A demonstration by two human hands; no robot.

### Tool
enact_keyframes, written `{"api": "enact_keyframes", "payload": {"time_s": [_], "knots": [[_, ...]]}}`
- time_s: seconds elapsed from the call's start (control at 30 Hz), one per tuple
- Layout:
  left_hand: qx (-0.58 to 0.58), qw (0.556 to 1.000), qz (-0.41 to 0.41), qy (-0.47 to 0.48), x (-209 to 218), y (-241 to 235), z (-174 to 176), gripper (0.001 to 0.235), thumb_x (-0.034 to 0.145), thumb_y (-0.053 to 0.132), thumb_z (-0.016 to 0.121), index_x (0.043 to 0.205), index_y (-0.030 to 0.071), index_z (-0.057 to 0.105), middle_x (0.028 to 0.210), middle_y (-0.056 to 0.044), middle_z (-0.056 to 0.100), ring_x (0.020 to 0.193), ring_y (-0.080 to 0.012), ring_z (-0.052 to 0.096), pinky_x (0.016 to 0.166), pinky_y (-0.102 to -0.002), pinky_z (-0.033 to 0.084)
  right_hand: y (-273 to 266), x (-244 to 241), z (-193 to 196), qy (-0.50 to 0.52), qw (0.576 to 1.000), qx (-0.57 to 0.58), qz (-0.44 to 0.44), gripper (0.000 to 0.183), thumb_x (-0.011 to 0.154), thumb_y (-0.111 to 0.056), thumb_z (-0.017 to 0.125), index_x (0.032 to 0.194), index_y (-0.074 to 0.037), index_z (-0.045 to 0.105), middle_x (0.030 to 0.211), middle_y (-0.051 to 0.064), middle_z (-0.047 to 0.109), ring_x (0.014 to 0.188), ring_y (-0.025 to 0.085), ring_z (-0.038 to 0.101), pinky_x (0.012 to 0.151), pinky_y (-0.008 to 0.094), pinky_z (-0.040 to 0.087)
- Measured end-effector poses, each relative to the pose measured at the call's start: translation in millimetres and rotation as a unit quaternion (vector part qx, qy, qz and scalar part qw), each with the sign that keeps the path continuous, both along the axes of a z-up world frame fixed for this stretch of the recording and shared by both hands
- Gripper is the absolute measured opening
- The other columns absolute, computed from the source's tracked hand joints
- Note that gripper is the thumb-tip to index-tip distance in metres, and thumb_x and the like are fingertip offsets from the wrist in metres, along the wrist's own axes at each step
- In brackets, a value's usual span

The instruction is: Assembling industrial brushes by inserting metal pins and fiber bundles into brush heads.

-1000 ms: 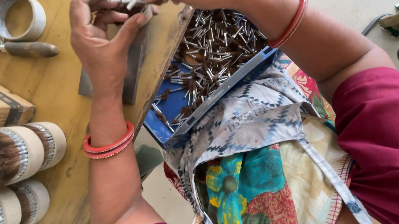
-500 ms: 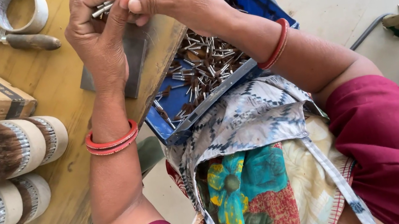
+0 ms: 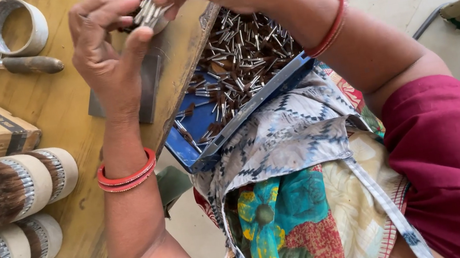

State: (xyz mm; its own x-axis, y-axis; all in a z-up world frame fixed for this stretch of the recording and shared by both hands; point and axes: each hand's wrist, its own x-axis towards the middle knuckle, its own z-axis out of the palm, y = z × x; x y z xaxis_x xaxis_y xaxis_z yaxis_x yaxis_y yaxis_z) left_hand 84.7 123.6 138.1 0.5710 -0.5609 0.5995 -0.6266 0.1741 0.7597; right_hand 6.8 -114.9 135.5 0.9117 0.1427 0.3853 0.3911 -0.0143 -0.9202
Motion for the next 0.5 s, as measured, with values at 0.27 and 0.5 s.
{"api": "enact_keyframes", "payload": {"time_s": [0.27, 0.5], "knots": [[0.113, 0.983, 0.086, -0.119, 44, 2, -54, 0.087, 0.099, 0.027, 0.096, 0.152, 0.009, 0.029, 0.143, -0.014, 0.053, 0.136, -0.0287, 0.053, 0.118, -0.044, 0.044, -13, -18, 8, -0.107, 0.811, -0.537, -0.207, 0.019, 0.105, -0.018, 0.068, 0.105, -0.002, 0.078, 0.091, 0.014, 0.076, 0.078, 0.024, 0.073, 0.068, 0.036, 0.057], [0.154, 0.983, 0.048, -0.092, 41, -7, -51, 0.121, 0.085, 0.011, 0.101, 0.157, 0.009, 0.003, 0.146, -0.018, 0.057, 0.132, -0.0331, 0.064, 0.114, -0.043, 0.055, 8, 2, 27, -0.255, 0.873, -0.413, -0.035, 0.01, 0.098, -0.005, 0.066, 0.099, 0.0, 0.075, 0.095, 0.01, 0.072, 0.093, 0.023, 0.073, 0.082, 0.034, 0.059]]}}
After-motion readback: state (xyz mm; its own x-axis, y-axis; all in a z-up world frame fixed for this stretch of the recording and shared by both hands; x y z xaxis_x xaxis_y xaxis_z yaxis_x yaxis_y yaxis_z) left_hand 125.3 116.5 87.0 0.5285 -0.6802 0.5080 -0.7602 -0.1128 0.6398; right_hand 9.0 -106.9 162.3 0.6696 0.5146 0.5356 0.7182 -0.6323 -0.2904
